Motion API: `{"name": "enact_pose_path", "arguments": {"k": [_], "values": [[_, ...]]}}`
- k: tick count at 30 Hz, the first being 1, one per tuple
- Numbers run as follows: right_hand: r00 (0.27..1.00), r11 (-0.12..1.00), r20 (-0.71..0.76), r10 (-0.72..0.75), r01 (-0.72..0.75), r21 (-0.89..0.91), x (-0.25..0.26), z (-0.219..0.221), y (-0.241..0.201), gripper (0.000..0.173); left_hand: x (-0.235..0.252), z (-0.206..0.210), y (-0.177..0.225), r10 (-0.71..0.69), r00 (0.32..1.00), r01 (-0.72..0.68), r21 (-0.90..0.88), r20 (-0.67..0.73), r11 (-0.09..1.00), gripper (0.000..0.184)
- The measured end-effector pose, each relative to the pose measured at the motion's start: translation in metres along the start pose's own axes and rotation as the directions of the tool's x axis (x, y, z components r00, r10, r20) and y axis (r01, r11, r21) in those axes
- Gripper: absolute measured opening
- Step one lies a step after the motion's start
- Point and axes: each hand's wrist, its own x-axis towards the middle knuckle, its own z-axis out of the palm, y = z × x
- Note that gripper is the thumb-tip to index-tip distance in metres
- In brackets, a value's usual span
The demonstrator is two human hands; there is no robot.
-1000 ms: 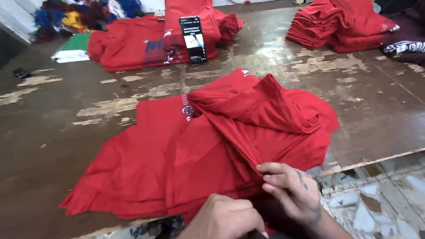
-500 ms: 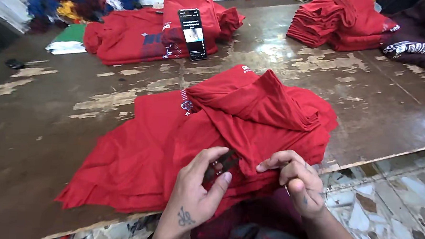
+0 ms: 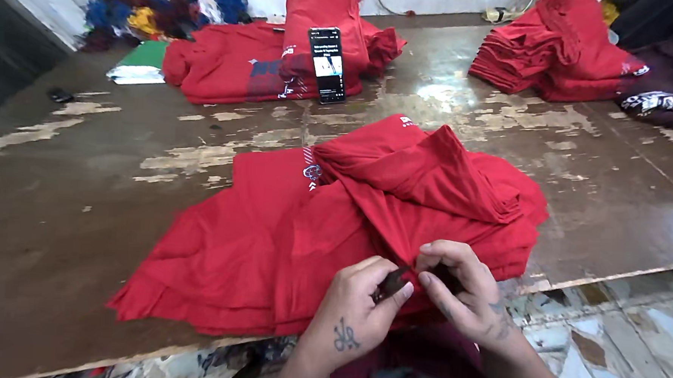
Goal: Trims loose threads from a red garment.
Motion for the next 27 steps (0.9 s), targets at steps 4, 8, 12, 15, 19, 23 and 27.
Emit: {"name": "enact_pose_path", "arguments": {"k": [4,8,12,15,19,23,27], "values": [[0.997,0.992,0.076,-0.033,0.041,-0.116,0.002,-0.002,0.000,0.030,-0.002,-0.005,-0.003,0.038,0.996,-0.039,0.018,0.079,0.999,0.028],[0.989,0.977,0.136,-0.059,0.085,-0.197,0.003,-0.002,0.001,0.032,-0.009,-0.013,-0.005,0.068,0.991,-0.073,0.040,0.113,0.997,0.031],[0.979,0.968,0.202,-0.036,0.085,-0.237,0.004,-0.001,-0.004,0.030,-0.011,-0.014,-0.004,0.079,0.996,-0.079,-0.007,0.038,0.997,0.025],[0.980,0.947,0.201,-0.012,0.076,-0.311,0.003,0.002,-0.015,0.031,-0.010,-0.010,-0.001,0.079,0.996,-0.080,-0.012,-0.049,0.997,0.024],[0.993,0.916,0.086,-0.084,0.111,-0.386,0.003,0.011,-0.017,0.018,-0.005,0.000,0.014,0.124,0.979,-0.090,0.200,-0.163,0.976,0.025],[0.985,0.893,0.069,-0.160,0.174,-0.415,0.001,0.008,-0.013,0.018,0.000,0.007,0.026,0.202,0.968,-0.149,0.308,-0.151,0.940,0.023],[0.987,0.947,0.024,-0.159,0.159,-0.280,-0.003,0.001,-0.003,0.020,0.002,0.001,0.023,0.214,0.977,-0.214,-0.020,0.015,0.977,0.024]]}}
